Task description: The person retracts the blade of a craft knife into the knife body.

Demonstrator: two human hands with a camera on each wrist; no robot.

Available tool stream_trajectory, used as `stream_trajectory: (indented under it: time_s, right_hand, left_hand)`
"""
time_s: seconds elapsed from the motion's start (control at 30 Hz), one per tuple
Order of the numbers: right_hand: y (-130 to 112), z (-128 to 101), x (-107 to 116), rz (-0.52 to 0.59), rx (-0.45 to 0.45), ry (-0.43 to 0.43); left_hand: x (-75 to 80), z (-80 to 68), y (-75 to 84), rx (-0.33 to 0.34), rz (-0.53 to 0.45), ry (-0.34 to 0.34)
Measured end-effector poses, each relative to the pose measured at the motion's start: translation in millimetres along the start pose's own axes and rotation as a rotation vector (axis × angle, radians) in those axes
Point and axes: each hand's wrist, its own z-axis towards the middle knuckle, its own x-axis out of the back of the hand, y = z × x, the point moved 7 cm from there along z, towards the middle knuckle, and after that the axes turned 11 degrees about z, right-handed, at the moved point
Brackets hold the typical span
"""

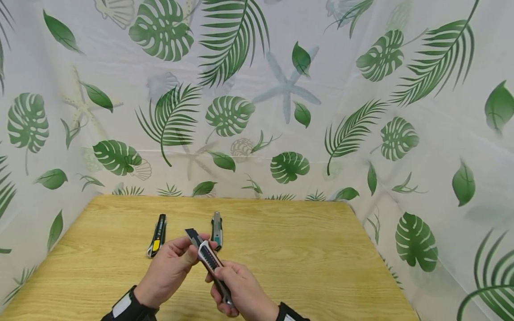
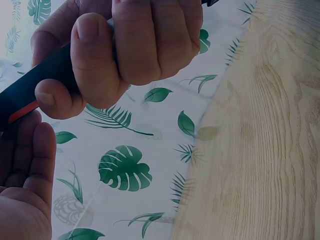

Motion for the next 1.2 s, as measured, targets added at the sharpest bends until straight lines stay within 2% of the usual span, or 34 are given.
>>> stream_trajectory:
  time_s: [0.87, 1.2]
  right_hand:
    - [1.9, 1.0, 2.1, 0.007, -0.008, 0.004]
    - [1.0, 0.3, 1.4, 0.002, -0.008, -0.001]
  left_hand:
    - [0.6, 1.2, -2.9, 0.014, -0.024, 0.008]
    - [-1.0, 1.9, -2.8, -0.004, -0.042, -0.004]
